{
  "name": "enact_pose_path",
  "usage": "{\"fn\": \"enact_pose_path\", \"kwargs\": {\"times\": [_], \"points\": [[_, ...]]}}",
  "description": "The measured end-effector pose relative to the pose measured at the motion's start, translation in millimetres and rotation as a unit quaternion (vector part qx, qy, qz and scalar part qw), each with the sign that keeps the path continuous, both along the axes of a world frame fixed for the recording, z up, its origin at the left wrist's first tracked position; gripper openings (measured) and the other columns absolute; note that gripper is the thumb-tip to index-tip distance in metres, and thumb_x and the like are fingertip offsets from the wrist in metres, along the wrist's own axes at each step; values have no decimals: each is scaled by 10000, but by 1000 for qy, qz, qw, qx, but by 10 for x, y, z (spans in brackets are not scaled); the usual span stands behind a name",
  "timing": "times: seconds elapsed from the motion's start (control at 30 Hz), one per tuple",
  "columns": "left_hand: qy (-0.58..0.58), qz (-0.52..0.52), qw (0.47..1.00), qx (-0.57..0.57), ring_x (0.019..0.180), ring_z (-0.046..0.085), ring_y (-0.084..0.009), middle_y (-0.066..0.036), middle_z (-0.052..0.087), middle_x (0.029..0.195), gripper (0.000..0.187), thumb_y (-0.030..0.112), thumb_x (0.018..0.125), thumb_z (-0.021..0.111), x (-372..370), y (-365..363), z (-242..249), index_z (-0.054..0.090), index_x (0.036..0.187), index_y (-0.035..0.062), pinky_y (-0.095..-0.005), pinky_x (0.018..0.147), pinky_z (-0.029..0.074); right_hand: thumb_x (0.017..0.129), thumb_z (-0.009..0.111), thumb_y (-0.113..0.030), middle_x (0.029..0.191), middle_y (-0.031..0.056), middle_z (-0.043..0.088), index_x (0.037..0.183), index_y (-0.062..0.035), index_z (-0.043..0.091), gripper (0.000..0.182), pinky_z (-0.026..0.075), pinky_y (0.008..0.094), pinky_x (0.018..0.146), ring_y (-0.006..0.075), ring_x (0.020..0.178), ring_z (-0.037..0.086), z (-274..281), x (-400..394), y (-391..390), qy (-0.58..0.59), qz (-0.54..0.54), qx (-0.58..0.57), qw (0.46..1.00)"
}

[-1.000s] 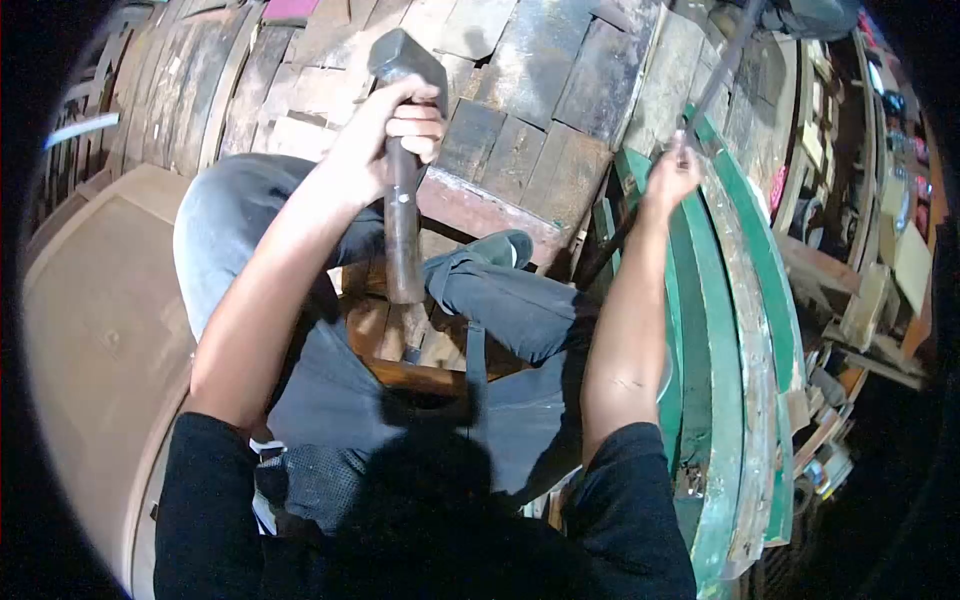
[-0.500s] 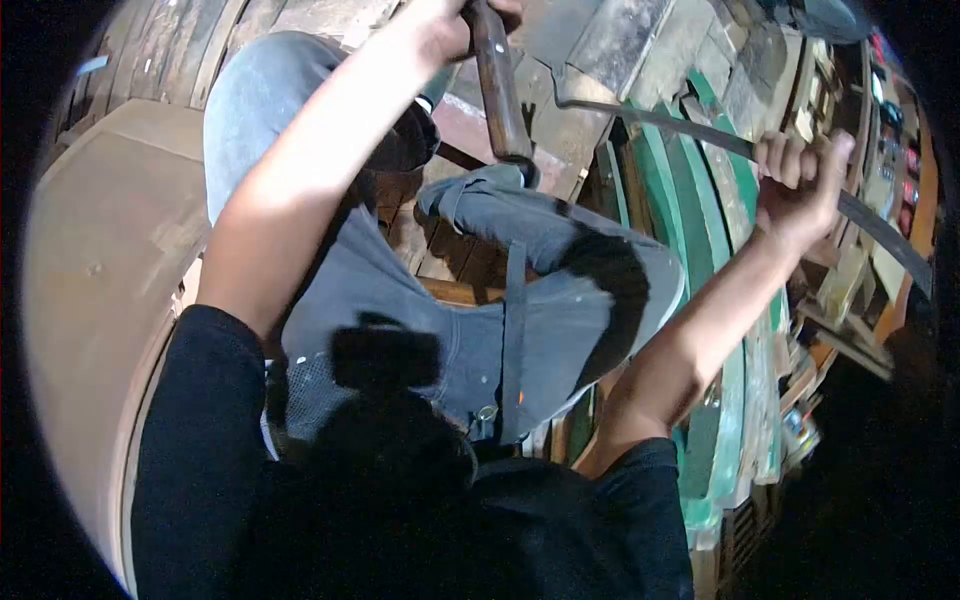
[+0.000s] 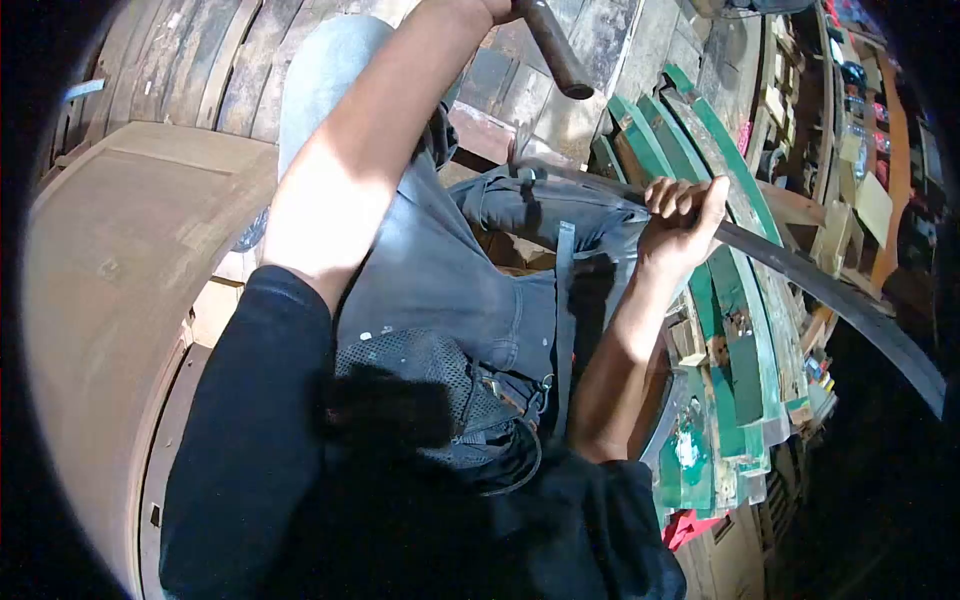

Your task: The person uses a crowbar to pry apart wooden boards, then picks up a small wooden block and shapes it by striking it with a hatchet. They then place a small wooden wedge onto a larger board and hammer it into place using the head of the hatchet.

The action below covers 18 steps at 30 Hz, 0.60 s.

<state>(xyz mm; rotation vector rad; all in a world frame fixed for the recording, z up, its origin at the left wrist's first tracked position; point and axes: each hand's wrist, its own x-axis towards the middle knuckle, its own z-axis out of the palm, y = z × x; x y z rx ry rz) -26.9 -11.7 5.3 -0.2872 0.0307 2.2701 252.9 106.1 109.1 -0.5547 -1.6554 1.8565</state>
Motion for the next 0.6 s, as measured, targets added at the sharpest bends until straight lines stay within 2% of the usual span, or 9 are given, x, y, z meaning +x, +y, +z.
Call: {"fn": "enact_pose_path", "kwargs": {"times": [0.1,0.13,0.2,0.23,0.27,0.33,0.4,0.57,0.6], "points": [[-9,-67,995,75,400,363,-38,67,349,463,318,65,820,541,49,-166,103,366,565,139,-187,430,372,993,409,-406,482,6,213,569,-114,296,527,278,325,499,155,442,229,-94,158,-62,6,2,0,1000],[-6,-74,994,84,396,361,-19,67,360,468,298,57,820,538,87,-204,144,383,575,126,-167,419,354,997,414,-348,487,14,265,579,-103,317,494,299,327,484,154,433,271,-118,234,-75,36,18,-16,999],[-18,-49,997,54,397,367,-28,69,369,466,308,56,813,545,111,-243,137,386,562,136,-179,421,360,997,407,-271,494,26,324,580,-92,328,460,328,333,473,153,420,309,-300,394,-38,73,24,-42,996],[-43,-36,997,48,396,368,-32,69,370,463,313,55,811,548,118,-246,128,386,557,141,-186,421,363,990,414,-264,497,25,316,587,-93,329,446,331,334,483,159,423,316,-142,347,-258,29,-32,-26,999],[-39,-20,998,43,396,368,-38,69,369,460,319,53,809,548,94,-235,53,382,554,145,-192,422,366,987,419,-261,500,24,314,596,-93,330,435,331,332,488,161,427,321,-235,421,-228,28,-32,-29,999],[-30,14,999,32,396,369,-49,68,366,454,329,48,806,547,24,-221,-33,373,547,153,-204,424,370,982,434,-247,511,24,319,618,-92,331,409,337,327,502,164,438,339,-396,554,-145,55,22,-61,996],[-60,48,997,10,391,367,-59,67,358,450,333,42,803,546,-1,-201,-62,366,547,157,-216,423,377,982,436,-236,523,16,324,626,-92,332,397,334,323,498,152,442,340,-413,605,-124,50,22,-31,998],[-158,92,983,-27,375,381,-111,43,351,451,330,38,775,556,-45,-118,-145,346,550,155,-255,421,404,971,412,-338,515,-5,339,627,-105,361,419,295,301,442,120,445,313,241,441,44,91,70,65,991],[-146,113,981,-54,376,390,-131,33,350,453,327,42,764,561,-67,-77,-214,340,550,152,-271,420,414,971,366,-366,486,-27,311,611,-133,363,430,268,287,488,115,433,274,421,410,81,99,70,85,989]]}}
